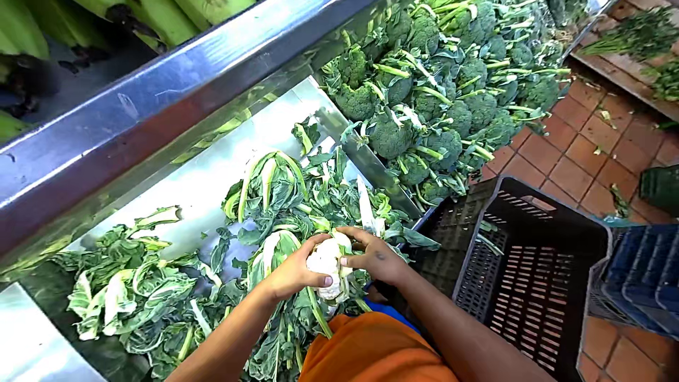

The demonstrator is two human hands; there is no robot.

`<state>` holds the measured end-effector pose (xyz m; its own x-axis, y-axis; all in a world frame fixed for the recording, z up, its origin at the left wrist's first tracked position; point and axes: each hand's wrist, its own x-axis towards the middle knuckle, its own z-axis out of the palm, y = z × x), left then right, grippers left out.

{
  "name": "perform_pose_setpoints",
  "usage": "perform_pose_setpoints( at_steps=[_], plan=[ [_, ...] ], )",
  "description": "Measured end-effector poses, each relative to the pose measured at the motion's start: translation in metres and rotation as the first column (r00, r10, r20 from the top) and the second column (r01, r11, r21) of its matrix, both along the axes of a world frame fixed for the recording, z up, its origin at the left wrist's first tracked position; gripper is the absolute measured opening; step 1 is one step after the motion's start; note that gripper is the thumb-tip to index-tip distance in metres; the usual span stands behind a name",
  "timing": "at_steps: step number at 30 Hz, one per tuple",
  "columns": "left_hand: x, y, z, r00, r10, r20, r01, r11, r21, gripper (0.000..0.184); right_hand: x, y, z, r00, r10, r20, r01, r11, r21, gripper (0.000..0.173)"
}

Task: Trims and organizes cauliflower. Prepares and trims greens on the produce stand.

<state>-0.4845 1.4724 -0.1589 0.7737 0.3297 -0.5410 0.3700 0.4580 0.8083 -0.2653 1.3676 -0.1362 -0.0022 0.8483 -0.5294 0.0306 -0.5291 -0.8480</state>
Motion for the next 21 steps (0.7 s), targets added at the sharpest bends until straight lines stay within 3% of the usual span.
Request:
perform_pose_setpoints(
  at_steps=[3,7,10,13,17,21],
  plan=[
    [-0.003,-0.003,-0.004,1.000,0.021,0.001,-0.021,0.999,-0.037,0.105,-0.004,0.003,0.005,0.998,0.050,0.033,-0.051,0.999,0.015,0.064],
    [-0.002,-0.012,-0.007,0.998,0.037,-0.050,-0.038,0.999,-0.021,0.103,-0.014,0.008,0.011,0.985,0.118,0.128,-0.106,0.990,-0.095,0.072],
    [0.002,-0.024,-0.007,0.989,0.022,-0.143,-0.008,0.995,0.098,0.102,-0.026,0.012,0.020,0.950,0.204,0.237,-0.160,0.968,-0.193,0.090],
    [0.002,-0.027,0.000,0.976,-0.043,-0.215,0.091,0.971,0.221,0.101,-0.025,0.009,0.024,0.950,0.239,0.200,-0.186,0.950,-0.252,0.105],
    [-0.003,-0.031,0.004,0.968,-0.063,-0.243,0.127,0.958,0.255,0.099,-0.024,-0.001,0.019,0.941,0.277,0.194,-0.226,0.941,-0.251,0.093],
    [-0.008,-0.032,0.000,0.974,-0.075,-0.214,0.130,0.957,0.261,0.097,-0.023,-0.012,0.004,0.953,0.230,0.197,-0.216,0.972,-0.091,0.079]
  ],
)
